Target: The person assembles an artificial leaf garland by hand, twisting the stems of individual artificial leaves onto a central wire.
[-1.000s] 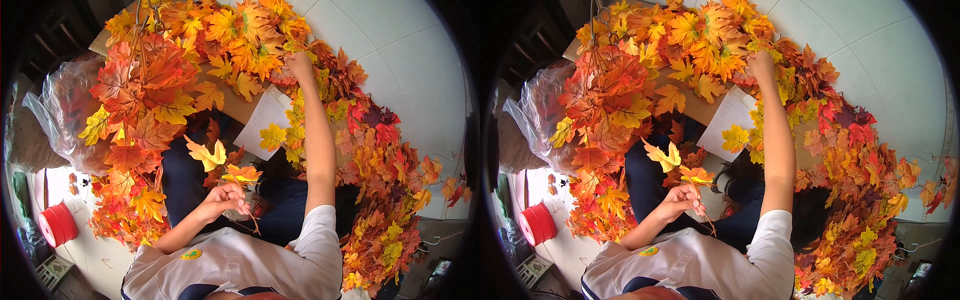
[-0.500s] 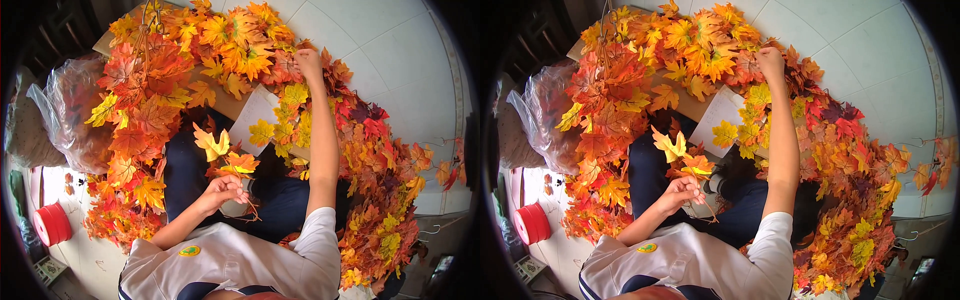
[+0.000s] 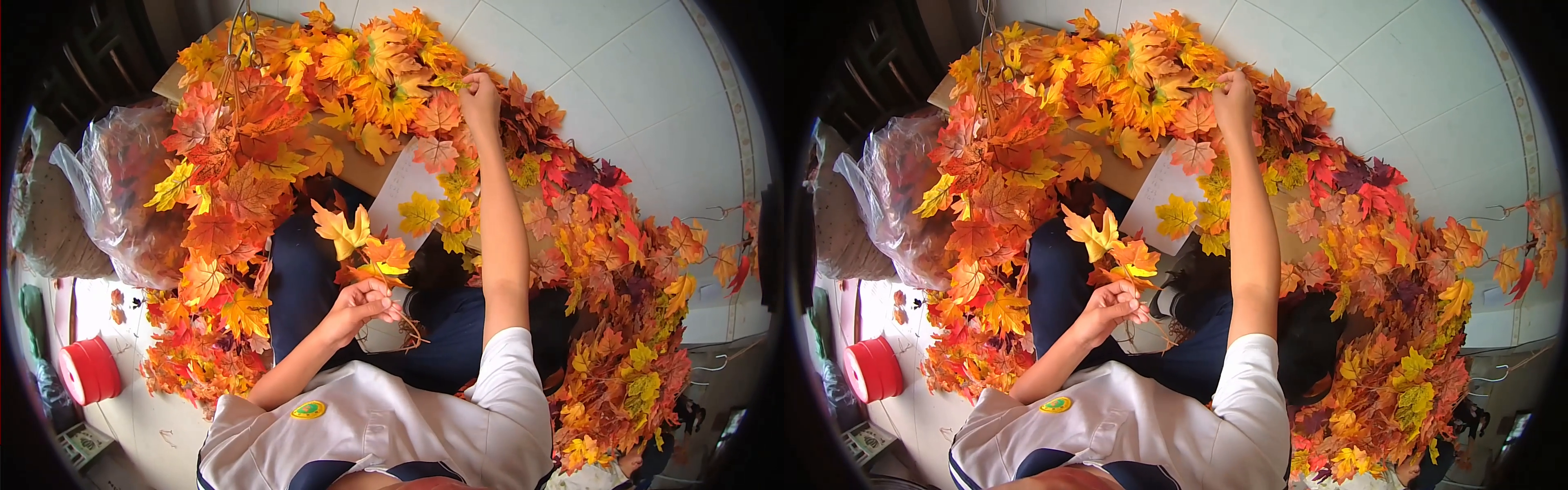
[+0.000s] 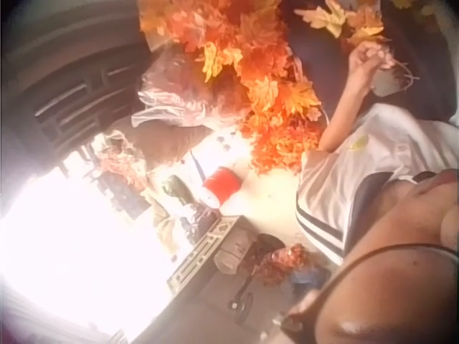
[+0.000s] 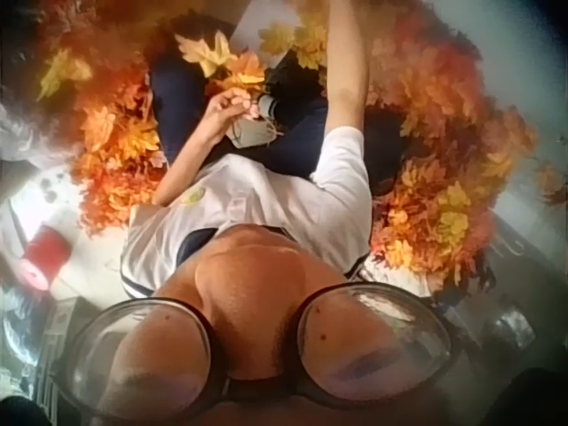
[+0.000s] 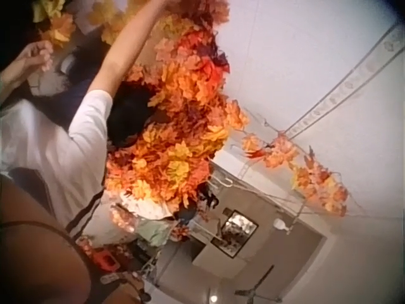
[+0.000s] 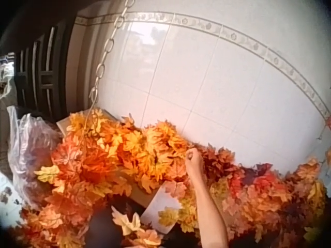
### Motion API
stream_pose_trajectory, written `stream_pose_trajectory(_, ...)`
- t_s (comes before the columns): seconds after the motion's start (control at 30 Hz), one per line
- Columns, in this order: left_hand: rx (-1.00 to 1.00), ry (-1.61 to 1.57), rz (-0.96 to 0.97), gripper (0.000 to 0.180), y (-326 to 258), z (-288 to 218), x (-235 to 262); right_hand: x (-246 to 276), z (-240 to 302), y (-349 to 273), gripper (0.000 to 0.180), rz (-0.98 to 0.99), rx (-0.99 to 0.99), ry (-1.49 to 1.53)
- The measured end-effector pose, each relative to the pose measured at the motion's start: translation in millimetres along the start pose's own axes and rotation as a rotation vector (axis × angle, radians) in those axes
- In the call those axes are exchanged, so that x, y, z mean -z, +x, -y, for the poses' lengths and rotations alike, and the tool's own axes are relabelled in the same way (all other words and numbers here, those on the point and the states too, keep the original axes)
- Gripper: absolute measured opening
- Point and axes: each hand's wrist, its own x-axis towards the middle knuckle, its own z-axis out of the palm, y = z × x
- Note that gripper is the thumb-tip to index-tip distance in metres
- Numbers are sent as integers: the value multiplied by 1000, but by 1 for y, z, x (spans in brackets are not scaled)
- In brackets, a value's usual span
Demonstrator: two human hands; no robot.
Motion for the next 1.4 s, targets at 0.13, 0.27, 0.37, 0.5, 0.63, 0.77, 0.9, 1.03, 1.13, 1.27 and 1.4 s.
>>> stream_pose_trajectory(0.13,-9,-3,-16,12,-1,2,5,11,18,-36,16,3,-38,71)
stream_pose_trajectory(0.27,6,2,15,11,1,-2,3,27,18,-77,16,149,-169,94)
stream_pose_trajectory(0.37,27,-4,38,9,0,-1,0,13,8,-101,22,233,-149,55)
stream_pose_trajectory(0.5,34,5,33,8,0,5,-3,-7,8,-109,24,252,-86,-138)
stream_pose_trajectory(0.63,44,-19,-17,9,-1,5,-3,14,37,-97,21,137,-78,16)
stream_pose_trajectory(0.77,-42,-78,-52,11,-4,-3,3,86,86,-108,21,81,-26,484)
stream_pose_trajectory(0.9,-93,-57,-92,10,1,-19,0,151,95,-200,20,328,-348,783)
stream_pose_trajectory(1.03,-92,-38,-65,12,9,-29,-11,146,112,-270,9,440,-334,969)
stream_pose_trajectory(1.13,-26,-56,-11,13,9,-37,-25,141,126,-290,9,392,-550,1011)
stream_pose_trajectory(1.27,-42,38,-65,11,5,-37,-44,124,121,-311,13,319,-500,1052)
stream_pose_trajectory(1.4,-57,28,-51,11,-1,-38,-45,125,114,-313,10,446,-520,1091)
